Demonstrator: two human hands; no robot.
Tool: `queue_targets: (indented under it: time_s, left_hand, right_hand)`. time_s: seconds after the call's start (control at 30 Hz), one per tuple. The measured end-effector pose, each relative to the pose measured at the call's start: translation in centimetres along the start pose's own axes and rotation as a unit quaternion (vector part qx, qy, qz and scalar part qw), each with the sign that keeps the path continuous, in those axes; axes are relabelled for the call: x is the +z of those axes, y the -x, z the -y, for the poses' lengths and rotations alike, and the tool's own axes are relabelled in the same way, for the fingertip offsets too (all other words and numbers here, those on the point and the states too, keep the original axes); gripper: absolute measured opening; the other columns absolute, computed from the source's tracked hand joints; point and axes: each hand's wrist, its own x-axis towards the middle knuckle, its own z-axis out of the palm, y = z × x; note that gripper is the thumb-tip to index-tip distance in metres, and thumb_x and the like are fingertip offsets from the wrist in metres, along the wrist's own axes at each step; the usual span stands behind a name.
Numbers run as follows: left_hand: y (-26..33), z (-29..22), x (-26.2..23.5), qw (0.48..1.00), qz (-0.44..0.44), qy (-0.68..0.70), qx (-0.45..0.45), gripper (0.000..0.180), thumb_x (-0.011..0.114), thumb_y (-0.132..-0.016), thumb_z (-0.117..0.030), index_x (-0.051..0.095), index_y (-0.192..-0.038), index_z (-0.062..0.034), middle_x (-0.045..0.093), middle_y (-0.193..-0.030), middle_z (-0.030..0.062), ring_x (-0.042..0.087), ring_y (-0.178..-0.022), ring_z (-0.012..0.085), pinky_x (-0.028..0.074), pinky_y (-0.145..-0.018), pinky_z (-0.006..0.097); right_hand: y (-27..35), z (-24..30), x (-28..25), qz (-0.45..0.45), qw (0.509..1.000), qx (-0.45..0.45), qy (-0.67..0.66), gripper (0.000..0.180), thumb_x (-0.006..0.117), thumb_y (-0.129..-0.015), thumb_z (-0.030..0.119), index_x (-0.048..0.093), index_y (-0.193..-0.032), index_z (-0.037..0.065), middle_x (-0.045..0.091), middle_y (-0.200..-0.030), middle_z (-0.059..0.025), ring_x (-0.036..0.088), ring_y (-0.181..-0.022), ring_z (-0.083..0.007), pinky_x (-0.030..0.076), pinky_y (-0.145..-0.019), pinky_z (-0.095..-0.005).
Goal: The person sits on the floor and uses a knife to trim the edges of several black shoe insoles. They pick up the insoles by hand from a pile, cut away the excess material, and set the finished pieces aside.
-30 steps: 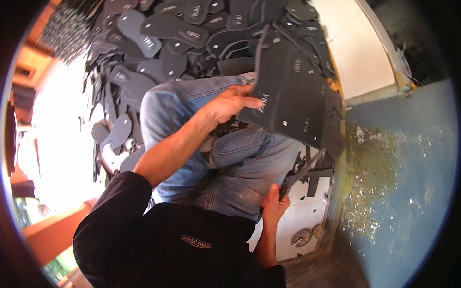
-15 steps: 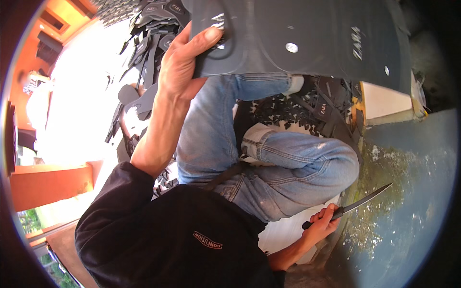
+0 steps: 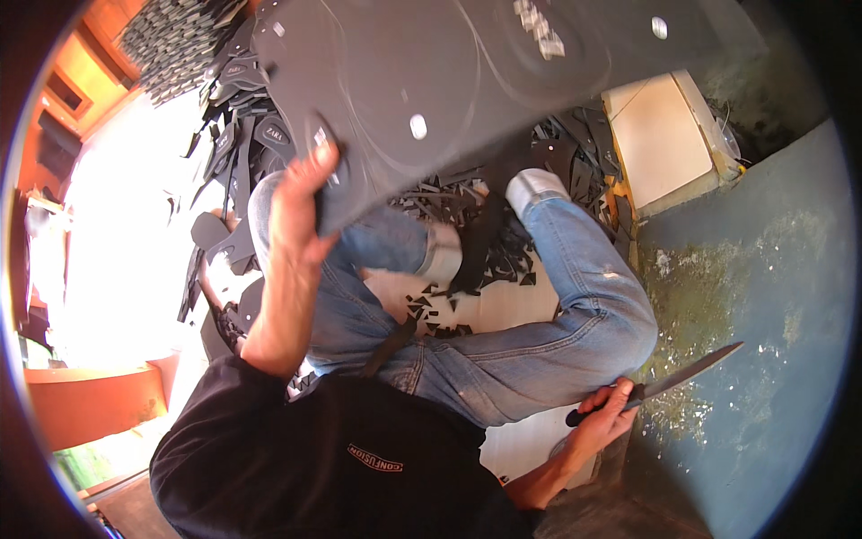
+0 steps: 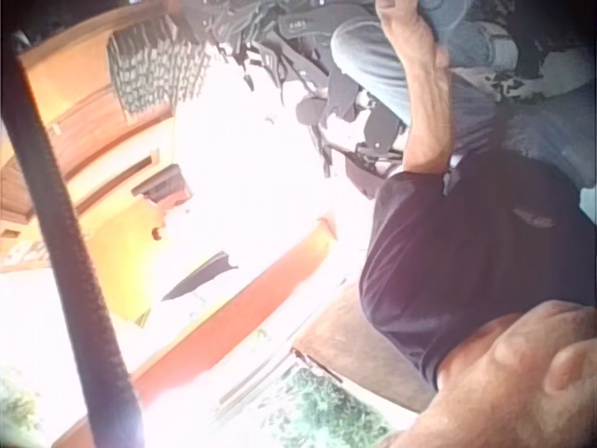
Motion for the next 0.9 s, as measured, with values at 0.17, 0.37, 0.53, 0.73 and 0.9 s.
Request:
queue_targets:
  time_s: [0.17, 0.37, 0.53, 0.73, 0.9]
  left_hand:
    - [3.2, 5.9, -2.2, 0.995, -0.057, 0.035, -0.078, 0.034, 0.066, -0.081, -0.019, 0.055, -0.105, 0.0025, 0.062, -0.092, 0.01, 0.063, -0.081, 0.0183, 0.053, -0.072, 0.03]
    - [4.4, 10.6, -5.1, 0.963, -0.185, -0.034, -0.192, 0.031, 0.064, -0.084, -0.023, 0.056, -0.102, 0.0009, 0.062, -0.089, 0.009, 0.063, -0.074, 0.0171, 0.053, -0.064, 0.029]
    - [5.6, 10.6, -5.0, 0.937, -0.168, -0.103, -0.288, 0.031, 0.06, -0.085, -0.036, 0.058, -0.079, -0.0058, 0.058, -0.06, 0.0061, 0.053, -0.039, 0.0155, 0.04, -0.031, 0.025]
    - [6.5, 10.2, -4.5, 0.899, -0.19, -0.113, -0.377, 0.034, 0.057, -0.087, -0.036, 0.056, -0.083, -0.0023, 0.058, -0.063, 0.0085, 0.053, -0.041, 0.0158, 0.039, -0.031, 0.025]
    - [6.4, 10.5, -4.3, 0.902, -0.193, -0.095, -0.374, 0.033, 0.057, -0.087, -0.036, 0.056, -0.082, -0.0029, 0.058, -0.062, 0.0079, 0.052, -0.04, 0.0151, 0.038, -0.03, 0.024]
  right_hand:
    - [0.8, -0.9, 3.9, 0.135, 0.99, 0.027, -0.041, 0.055, 0.035, -0.092, 0.055, 0.049, -0.096, 0.002, 0.035, -0.057, 0.0015, 0.033, -0.043, -0.0077, 0.028, -0.038, -0.0228]
    - [3.5, -1.9, 6.3, 0.454, 0.861, 0.199, 0.109, 0.052, 0.031, -0.093, 0.049, 0.053, -0.084, 0.002, 0.042, -0.055, 0.0009, 0.038, -0.045, -0.008, 0.03, -0.041, -0.0237]
    - [4.7, -5.1, 6.5, 0.526, 0.811, 0.184, 0.179, 0.052, 0.031, -0.094, 0.045, 0.051, -0.073, 0.001, 0.046, -0.055, -0.0009, 0.042, -0.049, -0.0089, 0.031, -0.045, -0.0237]
    - [4.7, -5.3, 5.8, 0.543, 0.78, 0.211, 0.229, 0.053, 0.032, -0.094, 0.045, 0.049, -0.069, 0.001, 0.047, -0.056, -0.0022, 0.044, -0.053, -0.0101, 0.034, -0.048, -0.0248]
    - [4.5, -5.9, 5.3, 0.544, 0.782, 0.197, 0.231, 0.055, 0.033, -0.093, 0.047, 0.05, -0.07, 0.0, 0.048, -0.056, -0.0026, 0.044, -0.053, -0.0101, 0.034, -0.048, -0.0264]
